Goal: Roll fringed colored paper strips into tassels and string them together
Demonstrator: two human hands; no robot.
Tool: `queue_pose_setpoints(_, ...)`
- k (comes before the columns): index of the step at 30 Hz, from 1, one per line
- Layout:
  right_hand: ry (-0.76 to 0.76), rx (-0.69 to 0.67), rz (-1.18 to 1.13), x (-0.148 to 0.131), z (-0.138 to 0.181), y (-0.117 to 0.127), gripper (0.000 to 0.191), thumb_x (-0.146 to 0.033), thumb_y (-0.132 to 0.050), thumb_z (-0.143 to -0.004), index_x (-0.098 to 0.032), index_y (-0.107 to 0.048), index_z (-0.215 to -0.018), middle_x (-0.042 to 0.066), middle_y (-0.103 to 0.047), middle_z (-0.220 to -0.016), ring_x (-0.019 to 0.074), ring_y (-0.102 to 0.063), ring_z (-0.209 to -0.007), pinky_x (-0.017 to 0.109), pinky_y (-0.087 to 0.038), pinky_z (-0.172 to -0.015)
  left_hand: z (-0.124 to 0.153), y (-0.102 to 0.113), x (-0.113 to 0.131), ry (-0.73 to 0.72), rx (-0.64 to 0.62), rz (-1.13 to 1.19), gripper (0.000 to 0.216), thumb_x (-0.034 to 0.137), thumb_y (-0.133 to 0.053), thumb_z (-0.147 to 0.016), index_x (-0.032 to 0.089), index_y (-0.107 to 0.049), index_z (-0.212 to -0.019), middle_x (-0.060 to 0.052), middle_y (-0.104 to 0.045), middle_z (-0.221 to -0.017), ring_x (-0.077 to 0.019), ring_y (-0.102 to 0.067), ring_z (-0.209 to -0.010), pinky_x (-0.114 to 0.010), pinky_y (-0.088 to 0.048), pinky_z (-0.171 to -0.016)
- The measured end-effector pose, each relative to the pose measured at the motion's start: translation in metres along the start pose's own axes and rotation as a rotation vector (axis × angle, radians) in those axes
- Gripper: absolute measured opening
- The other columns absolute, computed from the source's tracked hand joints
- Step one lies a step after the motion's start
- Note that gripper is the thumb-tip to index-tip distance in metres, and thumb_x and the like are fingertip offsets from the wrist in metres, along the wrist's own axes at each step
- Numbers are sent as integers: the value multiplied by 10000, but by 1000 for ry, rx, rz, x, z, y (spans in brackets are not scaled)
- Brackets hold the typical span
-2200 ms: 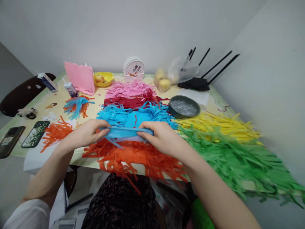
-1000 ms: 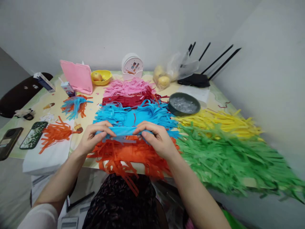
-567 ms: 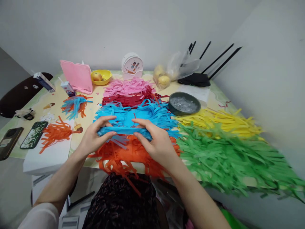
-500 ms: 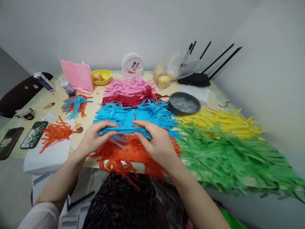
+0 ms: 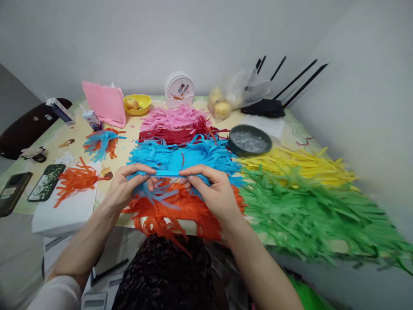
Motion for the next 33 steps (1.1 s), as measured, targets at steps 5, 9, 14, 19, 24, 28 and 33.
queue_pose_setpoints(5,111,-36,46,-10,-1,-5,189,-123,-616,-815,-230,-771,-809,7,-750,-734,133,-691,-631,229,-549,-587,-1,4,-7,-7,55,128,80,217,-711,-803,154,-717,-754,-16,-713,-671,-114,-654,-551,-229,-538,-599)
queue_pose_setpoints(9,207,-98,135,-19,1,-6,201,-133,-586,-824,-213,-770,-825,24,-750,-774,149,-690,-696,252,-548,-639,0,7,-9,-1,1,87,146,297,-695,-820,160,-687,-773,-23,-703,-694,-137,-663,-599,-262,-540,-648)
queue_pose_setpoints(14,171,-68,361,-17,2,-3,169,-225,-632,-850,-206,-759,-961,33,-772,-884,176,-711,-788,276,-549,-723,4,4,4,-172,6,-410,257,295,-698,-835,166,-579,-647,-9,-647,-646,-127,-607,-659,-235,-470,-667)
queue_pose_setpoints(19,124,-80,553,-13,1,-3,163,-266,-618,-865,-205,-742,-952,42,-774,-916,206,-720,-837,304,-541,-768,6,-1,9,-307,64,-726,118,234,-675,-841,176,-605,-765,-1,-674,-737,-118,-612,-676,-218,-455,-650)
queue_pose_setpoints(24,21,-58,326,-9,3,-4,65,-267,-645,-844,-209,-670,-859,30,-769,-815,184,-730,-739,282,-565,-690,5,-1,4,-196,16,-662,94,257,-650,-877,168,-651,-846,-37,-737,-822,-156,-698,-760,-243,-516,-717)
queue_pose_setpoints(28,-33,-48,95,-7,5,-9,109,-248,-646,-848,-214,-724,-916,18,-769,-739,165,-732,-636,263,-593,-618,5,-4,-1,-30,-31,-279,135,294,-648,-895,160,-639,-913,-38,-752,-768,-162,-722,-649,-270,-568,-675)
queue_pose_setpoints(33,-17,-45,-49,0,3,-9,113,-223,-684,-820,-237,-790,-856,18,-778,-740,160,-730,-630,264,-609,-621,6,-3,-5,-13,-48,-187,161,259,-649,-893,166,-762,-959,-40,-754,-738,-171,-735,-692,-282,-582,-727)
Point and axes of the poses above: each hand's wrist, its own z-axis away from the middle knuckle, its own y-axis out of the back of the hand, x = y × z, the point moved 5 cm from there along -z, towards the middle knuckle
